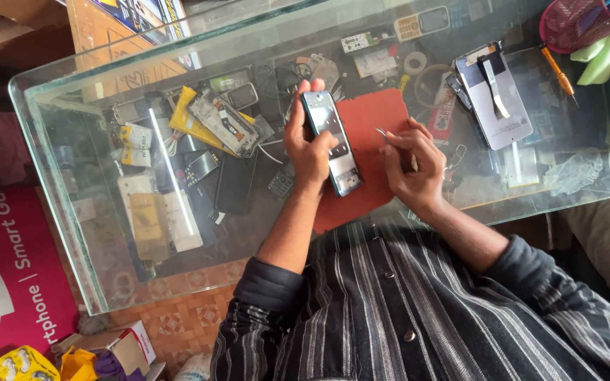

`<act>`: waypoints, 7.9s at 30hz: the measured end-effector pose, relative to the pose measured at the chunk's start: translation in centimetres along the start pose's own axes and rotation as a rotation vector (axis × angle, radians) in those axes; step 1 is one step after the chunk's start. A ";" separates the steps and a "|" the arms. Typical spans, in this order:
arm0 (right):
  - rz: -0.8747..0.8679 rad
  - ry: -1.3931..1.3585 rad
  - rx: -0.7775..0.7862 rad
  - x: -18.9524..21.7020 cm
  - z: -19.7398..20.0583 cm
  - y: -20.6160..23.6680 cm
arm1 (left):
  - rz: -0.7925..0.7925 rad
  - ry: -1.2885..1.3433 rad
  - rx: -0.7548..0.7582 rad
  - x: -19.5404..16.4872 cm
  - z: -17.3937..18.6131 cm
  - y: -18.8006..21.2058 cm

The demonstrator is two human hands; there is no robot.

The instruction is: The person repairs a disassembled smartphone on a red mat atop a glass display counter. They use a screwdriver to work on the phone's internal components, manipulate small parts with their fingers, reposition the phone body, and use a small tool to work along the frame and screen area.

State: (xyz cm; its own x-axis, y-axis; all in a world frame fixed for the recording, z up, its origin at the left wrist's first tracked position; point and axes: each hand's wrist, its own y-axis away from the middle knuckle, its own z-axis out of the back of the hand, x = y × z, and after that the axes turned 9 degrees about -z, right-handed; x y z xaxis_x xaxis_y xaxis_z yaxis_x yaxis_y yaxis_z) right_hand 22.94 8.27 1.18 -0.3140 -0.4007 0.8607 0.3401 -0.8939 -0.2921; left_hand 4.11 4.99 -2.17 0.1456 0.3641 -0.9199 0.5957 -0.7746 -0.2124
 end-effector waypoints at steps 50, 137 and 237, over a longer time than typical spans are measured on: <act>0.024 0.336 0.220 0.4 -2.8 -2.8 | -0.074 -0.009 0.125 -0.6 -0.3 2.3; -0.045 0.370 0.303 2.0 -2.9 -3.0 | -0.119 -0.041 0.130 -1.0 -0.5 2.0; -0.082 0.404 0.382 3.3 -0.6 -0.1 | -0.107 -0.068 0.117 -1.0 -0.7 2.1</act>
State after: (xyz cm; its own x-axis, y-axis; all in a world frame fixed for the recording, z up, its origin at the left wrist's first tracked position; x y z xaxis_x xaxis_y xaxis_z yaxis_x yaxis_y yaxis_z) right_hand 21.41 6.91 3.77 -0.6419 -0.4448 0.6246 0.5733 -0.8193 0.0057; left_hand 5.76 3.29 -1.45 0.0306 0.4150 -0.9093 0.5085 -0.7896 -0.3433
